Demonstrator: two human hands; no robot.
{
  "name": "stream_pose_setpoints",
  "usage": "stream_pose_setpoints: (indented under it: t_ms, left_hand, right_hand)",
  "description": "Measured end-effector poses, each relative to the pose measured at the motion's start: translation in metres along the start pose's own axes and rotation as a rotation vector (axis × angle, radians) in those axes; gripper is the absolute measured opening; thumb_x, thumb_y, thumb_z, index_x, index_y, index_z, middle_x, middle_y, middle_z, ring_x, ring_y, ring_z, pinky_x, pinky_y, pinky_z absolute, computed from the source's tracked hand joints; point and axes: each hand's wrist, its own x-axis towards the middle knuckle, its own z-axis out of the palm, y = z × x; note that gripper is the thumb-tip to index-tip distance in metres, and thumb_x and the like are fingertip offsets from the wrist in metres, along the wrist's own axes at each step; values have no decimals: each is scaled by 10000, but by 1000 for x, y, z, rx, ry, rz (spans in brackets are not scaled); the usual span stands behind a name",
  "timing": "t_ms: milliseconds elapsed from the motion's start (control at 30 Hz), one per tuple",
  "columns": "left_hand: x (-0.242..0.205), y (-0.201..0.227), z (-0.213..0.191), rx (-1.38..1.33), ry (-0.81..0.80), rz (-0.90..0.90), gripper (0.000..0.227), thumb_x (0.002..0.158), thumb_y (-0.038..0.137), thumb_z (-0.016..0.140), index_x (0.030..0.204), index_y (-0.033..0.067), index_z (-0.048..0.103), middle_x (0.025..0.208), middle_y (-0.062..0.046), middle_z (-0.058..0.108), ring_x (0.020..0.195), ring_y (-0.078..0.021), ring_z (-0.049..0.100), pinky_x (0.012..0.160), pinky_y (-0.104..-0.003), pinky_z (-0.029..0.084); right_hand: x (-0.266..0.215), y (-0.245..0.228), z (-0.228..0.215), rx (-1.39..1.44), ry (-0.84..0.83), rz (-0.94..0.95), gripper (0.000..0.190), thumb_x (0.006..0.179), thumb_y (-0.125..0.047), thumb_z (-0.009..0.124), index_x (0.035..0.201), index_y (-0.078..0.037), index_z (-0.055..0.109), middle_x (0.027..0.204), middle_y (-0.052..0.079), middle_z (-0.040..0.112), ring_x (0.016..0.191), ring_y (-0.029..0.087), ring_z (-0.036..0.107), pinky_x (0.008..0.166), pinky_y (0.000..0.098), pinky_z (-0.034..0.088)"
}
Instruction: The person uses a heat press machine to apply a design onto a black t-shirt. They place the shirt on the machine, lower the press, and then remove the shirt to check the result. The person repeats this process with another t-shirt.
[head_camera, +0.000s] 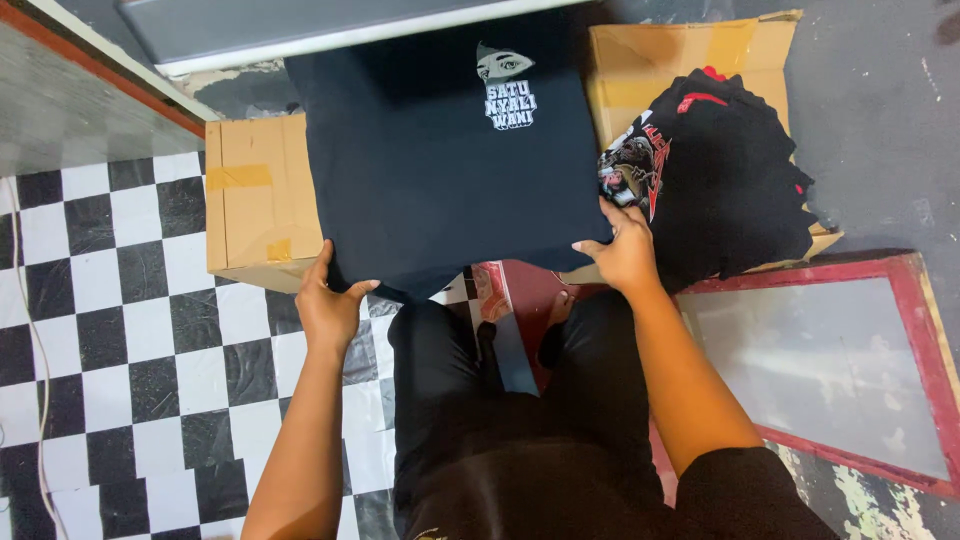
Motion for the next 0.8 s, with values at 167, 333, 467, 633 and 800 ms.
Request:
stream_pose_setpoints:
  t_ms: [167,333,467,633,800]
  left_hand:
    - [-1,-6,7,-46,40,58,908,654,109,948,1455,-9,537,1335,-219,650,1212,-348,654,1012,-407,530]
    - [-6,-3,2,-61,-48,-50,948,704,168,918,1535,64,472,1419,-187,613,1295,-339,623,1083,-402,510]
    - [-9,34,0,209,-114,79,1077,664,232,924,1577,103,368,1621,-288,201,1472,-479,185,1093,-632,262]
    - [-4,72,51,306,-208,422,870,811,444,783,1546,182,398,1665,-221,211,1553,-447,112,1173,-649,161]
    - [-7,69,97,410,-219,502,600,1061,437,455,1605,196,372,1695,-148,254,1564,-388,166,1191,-647,130]
  right_hand:
    - [2,13,5,-46,73,-206,828,644,-141,951,1380,39,618,1170,229,631,1073,377,652,954,416,522]
    - [-6,6,1,-61,70,-215,843,702,-187,937,1430,6,557,1345,254,587,1249,422,585,1058,438,475]
    - [-15,-56,-23,-188,-42,-65,1165,605,-349,942,1555,-66,329,1472,284,384,1371,462,376,1123,540,332]
    - [-22,-82,32,-267,-56,-348,944,852,-463,783,1588,-90,325,1660,264,205,1542,443,178,1183,600,177]
    - [-35,-100,59,-416,-257,-400,721,1020,-502,451,1618,-134,289,1690,119,170,1565,293,118,1223,597,62]
